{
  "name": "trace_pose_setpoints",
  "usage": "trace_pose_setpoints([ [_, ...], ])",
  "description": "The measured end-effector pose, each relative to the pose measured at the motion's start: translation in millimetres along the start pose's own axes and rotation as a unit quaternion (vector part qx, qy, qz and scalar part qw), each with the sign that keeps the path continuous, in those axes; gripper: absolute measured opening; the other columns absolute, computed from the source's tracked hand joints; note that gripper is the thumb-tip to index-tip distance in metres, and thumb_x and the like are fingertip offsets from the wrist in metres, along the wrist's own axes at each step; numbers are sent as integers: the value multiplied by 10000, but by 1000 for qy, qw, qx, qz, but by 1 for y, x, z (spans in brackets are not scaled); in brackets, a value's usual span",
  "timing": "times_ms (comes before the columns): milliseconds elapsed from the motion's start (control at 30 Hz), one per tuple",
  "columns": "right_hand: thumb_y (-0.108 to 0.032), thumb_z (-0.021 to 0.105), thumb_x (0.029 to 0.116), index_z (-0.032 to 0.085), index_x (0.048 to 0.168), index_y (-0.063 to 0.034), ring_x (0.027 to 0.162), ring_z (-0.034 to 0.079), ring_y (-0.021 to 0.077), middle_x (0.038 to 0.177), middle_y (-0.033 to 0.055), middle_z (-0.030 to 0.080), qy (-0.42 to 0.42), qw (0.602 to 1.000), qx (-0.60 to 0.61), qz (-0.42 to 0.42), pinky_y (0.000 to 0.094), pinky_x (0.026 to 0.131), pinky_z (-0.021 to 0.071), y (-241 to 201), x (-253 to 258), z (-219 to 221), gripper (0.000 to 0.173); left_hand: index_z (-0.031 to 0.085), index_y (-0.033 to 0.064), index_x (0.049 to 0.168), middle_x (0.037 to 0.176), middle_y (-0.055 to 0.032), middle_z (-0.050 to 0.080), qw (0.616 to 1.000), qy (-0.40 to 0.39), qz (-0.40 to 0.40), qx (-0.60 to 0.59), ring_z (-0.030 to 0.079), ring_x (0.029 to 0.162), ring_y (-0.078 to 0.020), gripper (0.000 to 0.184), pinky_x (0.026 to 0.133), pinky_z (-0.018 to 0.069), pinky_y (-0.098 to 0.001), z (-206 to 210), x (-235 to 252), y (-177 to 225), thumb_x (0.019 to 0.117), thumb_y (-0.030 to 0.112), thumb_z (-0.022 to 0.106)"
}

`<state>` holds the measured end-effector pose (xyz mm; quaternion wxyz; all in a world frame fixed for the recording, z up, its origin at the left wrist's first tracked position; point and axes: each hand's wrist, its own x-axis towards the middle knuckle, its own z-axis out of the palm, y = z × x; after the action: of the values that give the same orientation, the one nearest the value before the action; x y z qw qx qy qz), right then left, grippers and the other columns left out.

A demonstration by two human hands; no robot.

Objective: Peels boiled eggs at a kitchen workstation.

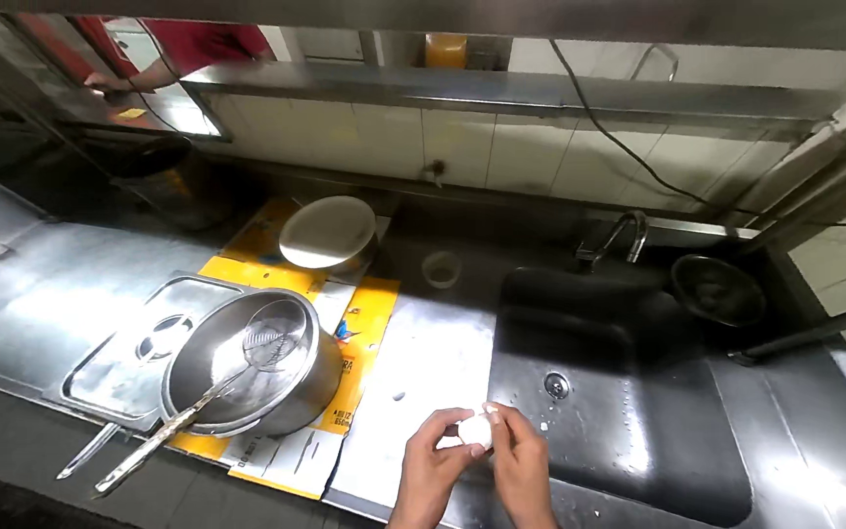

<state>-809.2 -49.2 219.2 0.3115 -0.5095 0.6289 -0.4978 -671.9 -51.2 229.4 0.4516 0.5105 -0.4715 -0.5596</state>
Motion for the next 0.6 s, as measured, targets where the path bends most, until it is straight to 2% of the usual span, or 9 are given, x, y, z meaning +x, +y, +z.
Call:
trace_pose_setpoints([
  [100,-47,474,1010,681,1098,44,690,716,143,933,101,729,-23,981,139,131,309,595,628,-9,6,-12,242,695,-8,1213,1246,-124,680,999,-6,21,-32,709,1067,-208,394,873,640,-335,4,2,3,831,29,781],
  [167,-57,459,1010,661,1153,36,739,722,165,995,106,720,-63,970,173,156,334,613,632,-12,7,-23,264,687,-8,1220,1244,-121,686,999,-6,17,-37,716,1049,-213,401,869,640,-335,7,4,5,829,12,772],
  [267,-134,559,993,655,1239,17,771,712,142,1062,101,709,-105,978,135,115,311,654,627,-13,5,-32,304,693,-3,1211,1221,-113,697,999,-10,18,-30,724,1023,-209,408,843,647,-334,12,6,6,815,25,791],
  [367,-136,672,955,707,1217,-7,751,707,130,1061,106,706,-72,987,125,65,285,635,630,-9,3,-35,294,702,-2,1190,1191,-112,707,999,-19,31,-32,733,986,-199,408,816,652,-325,20,9,11,796,25,806],
  [467,-92,630,968,737,1180,-5,761,710,103,1028,93,720,-23,992,124,11,260,658,632,-8,4,-42,252,714,-8,1178,1186,-114,710,997,-38,55,-36,734,990,-208,396,820,655,-339,29,12,17,792,5,804],
  [600,-73,547,1000,748,1151,14,859,713,64,1051,106,744,69,993,71,-71,213,760,609,-8,3,-51,266,708,-25,1171,1238,-141,684,994,-63,91,-21,723,1048,-221,389,825,659,-342,49,15,25,798,12,809],
])
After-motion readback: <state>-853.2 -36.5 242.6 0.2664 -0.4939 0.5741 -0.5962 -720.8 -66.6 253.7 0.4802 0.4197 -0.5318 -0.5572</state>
